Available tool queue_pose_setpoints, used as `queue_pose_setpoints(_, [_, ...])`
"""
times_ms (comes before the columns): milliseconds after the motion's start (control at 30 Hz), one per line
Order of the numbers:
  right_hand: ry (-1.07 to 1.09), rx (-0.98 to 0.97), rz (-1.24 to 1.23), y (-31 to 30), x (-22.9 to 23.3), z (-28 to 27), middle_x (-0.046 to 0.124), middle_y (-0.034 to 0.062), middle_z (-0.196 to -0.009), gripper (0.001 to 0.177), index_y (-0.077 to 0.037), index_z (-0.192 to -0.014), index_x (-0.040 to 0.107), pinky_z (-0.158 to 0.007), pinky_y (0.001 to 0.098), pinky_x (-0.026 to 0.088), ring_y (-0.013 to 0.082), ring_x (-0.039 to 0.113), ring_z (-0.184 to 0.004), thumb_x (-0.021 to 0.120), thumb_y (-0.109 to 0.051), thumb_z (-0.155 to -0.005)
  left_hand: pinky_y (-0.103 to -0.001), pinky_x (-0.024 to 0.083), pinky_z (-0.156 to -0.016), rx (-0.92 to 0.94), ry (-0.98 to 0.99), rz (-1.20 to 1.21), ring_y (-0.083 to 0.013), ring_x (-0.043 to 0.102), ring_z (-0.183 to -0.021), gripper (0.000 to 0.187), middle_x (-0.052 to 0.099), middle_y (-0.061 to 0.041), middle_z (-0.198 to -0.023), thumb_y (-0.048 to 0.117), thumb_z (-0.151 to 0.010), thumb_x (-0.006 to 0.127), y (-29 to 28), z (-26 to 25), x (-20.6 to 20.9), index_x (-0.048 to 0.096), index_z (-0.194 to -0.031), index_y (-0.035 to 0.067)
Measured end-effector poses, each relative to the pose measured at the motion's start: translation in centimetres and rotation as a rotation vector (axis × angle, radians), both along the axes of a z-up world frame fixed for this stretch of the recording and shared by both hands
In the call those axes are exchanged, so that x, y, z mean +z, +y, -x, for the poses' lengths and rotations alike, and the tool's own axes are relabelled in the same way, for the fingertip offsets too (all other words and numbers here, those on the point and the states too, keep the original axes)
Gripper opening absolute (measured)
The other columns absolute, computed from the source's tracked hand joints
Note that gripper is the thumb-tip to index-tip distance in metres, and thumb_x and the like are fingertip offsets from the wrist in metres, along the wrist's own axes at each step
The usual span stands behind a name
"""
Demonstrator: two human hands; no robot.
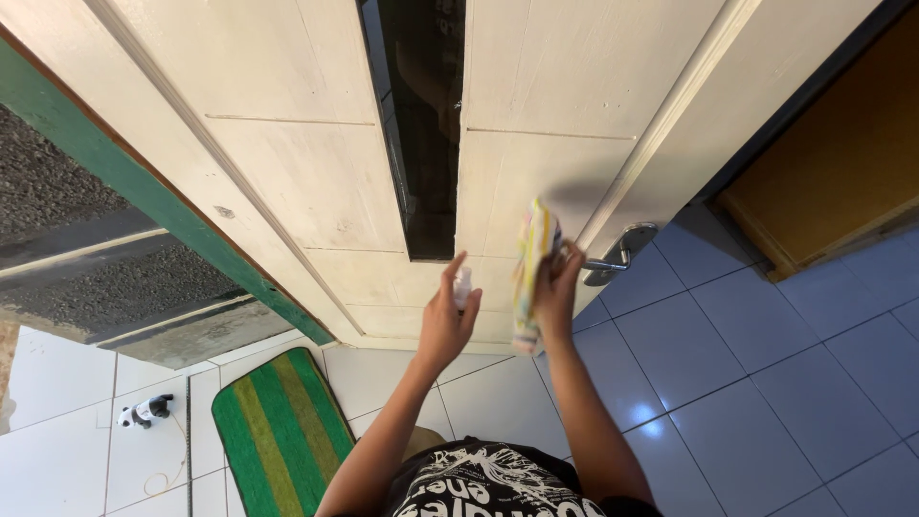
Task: Cleaning a wooden door with a spray cleaner and a cloth.
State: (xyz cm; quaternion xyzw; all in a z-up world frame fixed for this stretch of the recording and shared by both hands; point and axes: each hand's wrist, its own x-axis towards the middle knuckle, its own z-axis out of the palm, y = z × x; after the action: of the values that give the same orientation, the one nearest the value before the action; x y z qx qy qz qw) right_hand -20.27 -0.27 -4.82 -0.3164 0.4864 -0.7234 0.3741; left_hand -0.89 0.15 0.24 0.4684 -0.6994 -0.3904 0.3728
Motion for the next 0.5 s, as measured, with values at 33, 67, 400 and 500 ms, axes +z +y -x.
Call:
queue_pose_setpoints(33, [0.002, 0.003, 0.002, -0.7, 2.1, 0.5, 0.062, 0.0136, -0.132, 0.044, -0.011, -0.140, 0.049, -0.092, 0.0358, 0.056, 0.0255, 0.067, -0.111, 0.061, -0.027, -0.101, -0.043, 0.054, -0.064, 0.003, 0.002, 0.002, -0.0331, 0.069, -0.063, 0.052, 0.070, -0.021, -0.082, 0.018, -0.099, 0.063, -0.4, -0.2, 0.2, 0.045, -0.149, 0.015])
queue_pose_setpoints(67, [0.538, -0.240, 0.150, -1.5, 4.3, 1.1, 0.060, 0.0142, -0.137, 0.035, -0.007, -0.131, 0.053, -0.103, 0.0411, 0.051, 0.0306, 0.061, -0.122, 0.062, -0.015, -0.099, -0.042, 0.055, -0.064, 0.028, 0.075, 0.140, -0.0324, 0.069, -0.068, 0.060, 0.070, -0.022, -0.089, 0.017, -0.096, 0.066, -0.9, -0.3, 0.5, 0.040, -0.150, 0.010])
queue_pose_setpoints(400, [1.769, -0.465, 0.438, -12.2, 9.6, 1.8, 0.052, 0.0183, -0.140, 0.047, -0.014, -0.144, 0.064, -0.108, 0.0662, 0.036, 0.0469, 0.039, -0.141, 0.066, -0.028, -0.099, -0.043, 0.057, -0.074, 0.082, -0.006, 0.341, -0.0335, 0.071, -0.080, 0.043, 0.072, -0.015, -0.101, 0.012, -0.096, 0.076, -6.9, 1.4, 3.8, 0.057, -0.135, 0.014])
queue_pose_setpoints(500, [1.910, -0.407, 0.511, -13.5, 9.4, 3.5, 0.058, 0.0081, -0.136, 0.041, -0.019, -0.142, 0.069, -0.106, 0.0577, 0.041, 0.0369, 0.047, -0.140, 0.060, -0.022, -0.102, -0.043, 0.056, -0.101, 0.021, -0.016, 0.819, -0.0360, 0.063, -0.122, 0.067, 0.061, -0.017, -0.132, -0.001, -0.080, 0.076, -9.4, 2.5, 8.0, 0.051, -0.141, 0.013])
